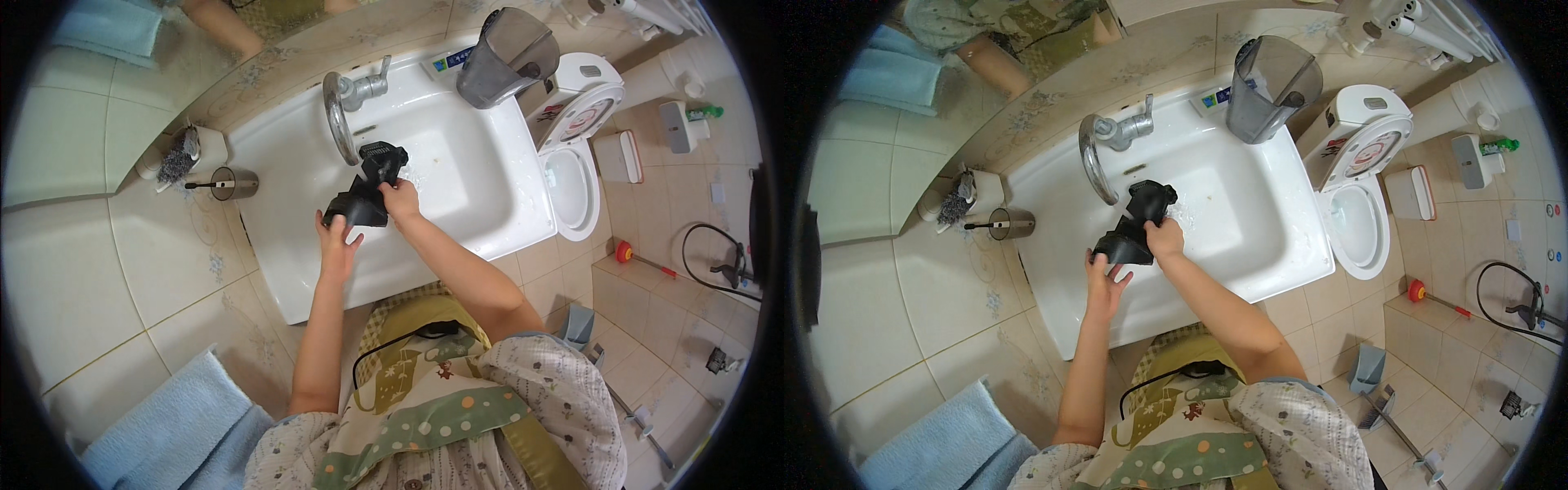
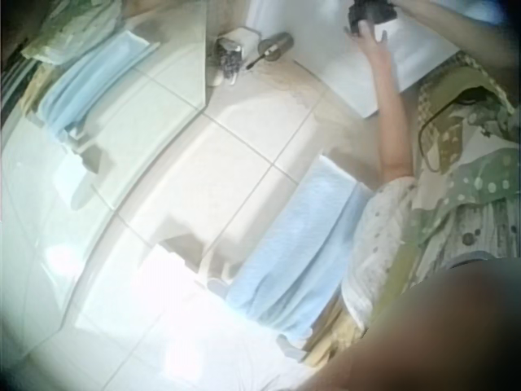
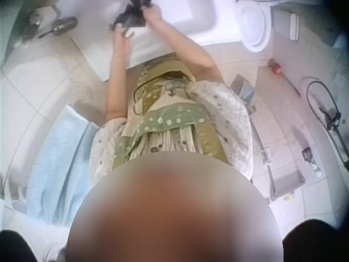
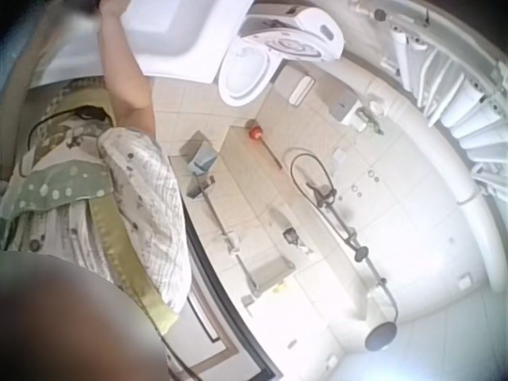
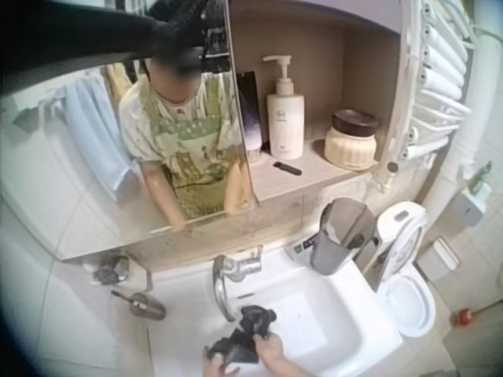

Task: The person disassembles a handheld vacuum cleaner, rinses the dustbin and filter components under running water in a bathroom sink, and reassembles the parts. The person handles the vacuum body, dustbin, and filter separately, rinsing each under the tap before reattaching them.

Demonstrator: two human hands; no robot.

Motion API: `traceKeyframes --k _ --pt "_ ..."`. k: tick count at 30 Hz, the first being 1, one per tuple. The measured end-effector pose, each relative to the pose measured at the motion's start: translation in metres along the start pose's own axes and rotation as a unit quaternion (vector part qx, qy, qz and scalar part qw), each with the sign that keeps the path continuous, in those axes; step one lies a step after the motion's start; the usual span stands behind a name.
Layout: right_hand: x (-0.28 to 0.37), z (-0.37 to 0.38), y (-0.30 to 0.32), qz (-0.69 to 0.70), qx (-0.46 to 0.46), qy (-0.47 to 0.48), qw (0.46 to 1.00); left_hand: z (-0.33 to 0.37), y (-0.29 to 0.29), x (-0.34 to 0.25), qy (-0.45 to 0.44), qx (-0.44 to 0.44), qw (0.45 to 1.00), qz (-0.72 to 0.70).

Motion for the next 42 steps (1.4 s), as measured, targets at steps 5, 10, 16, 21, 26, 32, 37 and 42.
traceKeyframes --k 5,10,16,21,26,32,37,42 --pt "0.031 -0.015 0.016 -0.067 0.022 -0.057 0.996 0.03 0.011 0.019 -0.195 -0.025 0.974 0.112" --pt "0.043 -0.019 0.027 -0.118 -0.002 -0.056 0.991 0.039 0.004 0.026 -0.221 -0.085 0.962 0.136" --pt "0.061 -0.035 0.026 0.083 0.141 -0.029 0.986 0.026 -0.015 -0.001 -0.092 -0.107 0.99 -0.012" --pt "0.088 -0.053 0.049 0.05 -0.048 0.269 0.961 0.03 -0.02 -0.01 -0.093 -0.097 0.991 -0.025" --pt "0.141 -0.079 0.06 -0.251 -0.126 0.527 0.802 0.033 -0.018 -0.02 -0.09 -0.107 0.99 0.032" --pt "0.128 -0.032 0.019 -0.291 0.162 0.339 0.88 0.03 -0.016 -0.029 -0.233 -0.123 0.92 0.29" --pt "0.134 -0.037 0.002 -0.38 0.174 0.416 0.808 0.03 -0.003 -0.027 -0.197 -0.128 0.952 0.198" --pt "0.113 -0.038 0.004 -0.193 0.272 0.319 0.887 0.022 0.001 -0.035 -0.227 -0.151 0.917 0.29"
Point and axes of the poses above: each hand's wrist, its own z-axis towards the middle knuckle, its own y-axis out of the back of the hand, x = y × z, the point moved 6 cm from there along z, towards the middle knuckle, and after that the axes turned 3 degrees about y, right-handed, at the moved point
